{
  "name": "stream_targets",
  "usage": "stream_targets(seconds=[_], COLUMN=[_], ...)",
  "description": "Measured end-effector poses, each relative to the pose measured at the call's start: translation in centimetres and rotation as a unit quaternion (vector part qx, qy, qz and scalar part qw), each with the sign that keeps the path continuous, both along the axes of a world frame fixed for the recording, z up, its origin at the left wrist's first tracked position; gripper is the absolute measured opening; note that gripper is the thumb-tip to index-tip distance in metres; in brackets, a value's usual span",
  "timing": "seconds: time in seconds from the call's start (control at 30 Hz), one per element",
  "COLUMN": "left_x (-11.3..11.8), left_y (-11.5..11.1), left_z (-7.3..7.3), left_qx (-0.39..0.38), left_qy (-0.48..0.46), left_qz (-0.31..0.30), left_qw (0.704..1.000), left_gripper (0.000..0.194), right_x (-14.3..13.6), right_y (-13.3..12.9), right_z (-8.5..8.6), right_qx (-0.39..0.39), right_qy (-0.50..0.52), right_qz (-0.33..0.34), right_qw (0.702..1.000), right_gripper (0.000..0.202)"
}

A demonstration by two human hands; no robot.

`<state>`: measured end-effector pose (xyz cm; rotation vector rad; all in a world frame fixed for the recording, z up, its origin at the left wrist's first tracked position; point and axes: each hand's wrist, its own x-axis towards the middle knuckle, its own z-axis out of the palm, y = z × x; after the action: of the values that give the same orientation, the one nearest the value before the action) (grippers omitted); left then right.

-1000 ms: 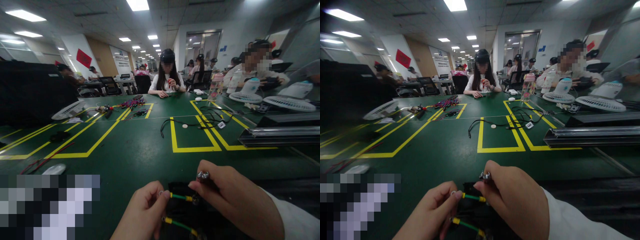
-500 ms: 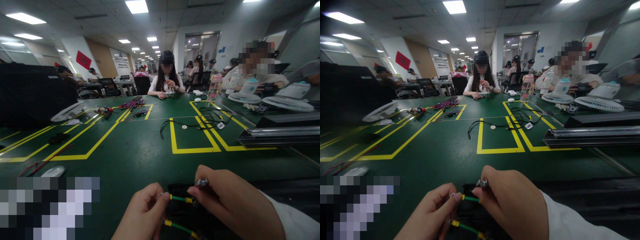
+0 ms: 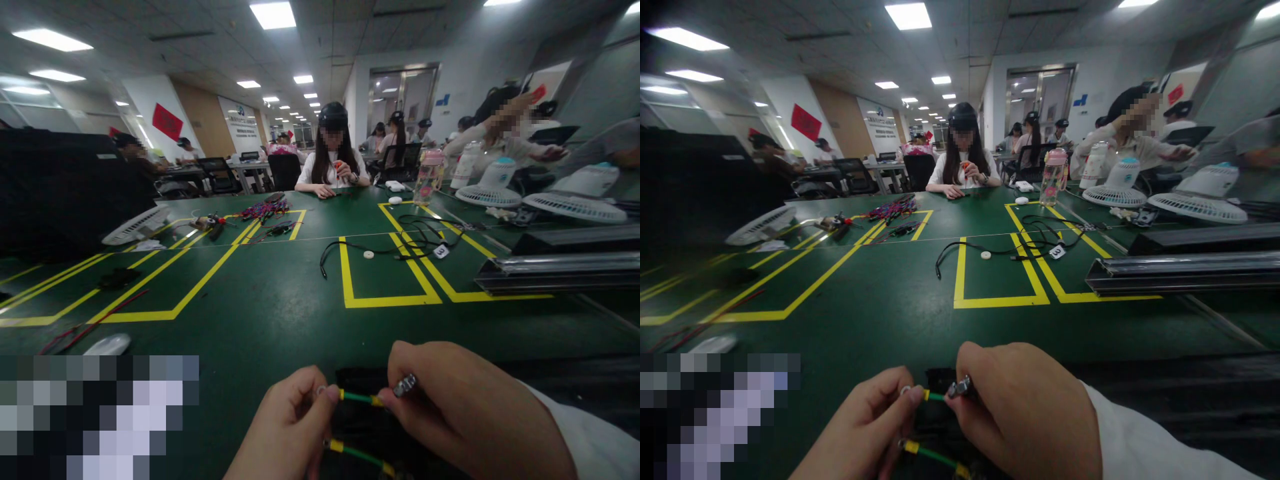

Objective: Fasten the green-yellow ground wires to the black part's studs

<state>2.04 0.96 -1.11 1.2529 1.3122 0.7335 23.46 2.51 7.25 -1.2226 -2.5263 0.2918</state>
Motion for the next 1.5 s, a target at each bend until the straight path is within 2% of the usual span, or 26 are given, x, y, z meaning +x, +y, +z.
stream_targets(seconds=[0.2,0.4,0.6,1.03,1.5], left_x=[0.0,0.0,0.0,0.0,0.1], left_y=[0.0,0.0,0.0,0.0,0.0], left_z=[0.0,-0.1,-0.2,-0.1,0.3], left_qx=[-0.005,-0.009,-0.011,-0.006,-0.011], left_qy=[-0.013,-0.014,-0.012,-0.02,-0.026], left_qz=[0.002,0.014,0.011,0.005,0.003], left_qw=[1.0,1.0,1.0,1.0,1.0], left_gripper=[0.039,0.039,0.042,0.041,0.039], right_x=[2.3,3.6,3.0,3.0,3.0], right_y=[0.6,0.0,-0.5,-0.3,0.1], right_z=[1.6,0.2,-0.5,-0.1,0.7], right_qx=[-0.048,-0.106,-0.107,-0.113,-0.085], right_qy=[0.095,0.084,0.074,0.029,-0.016], right_qz=[-0.024,-0.058,-0.028,0.007,0.065], right_qw=[0.994,0.989,0.991,0.993,0.994], right_gripper=[0.016,0.015,0.012,0.013,0.015])
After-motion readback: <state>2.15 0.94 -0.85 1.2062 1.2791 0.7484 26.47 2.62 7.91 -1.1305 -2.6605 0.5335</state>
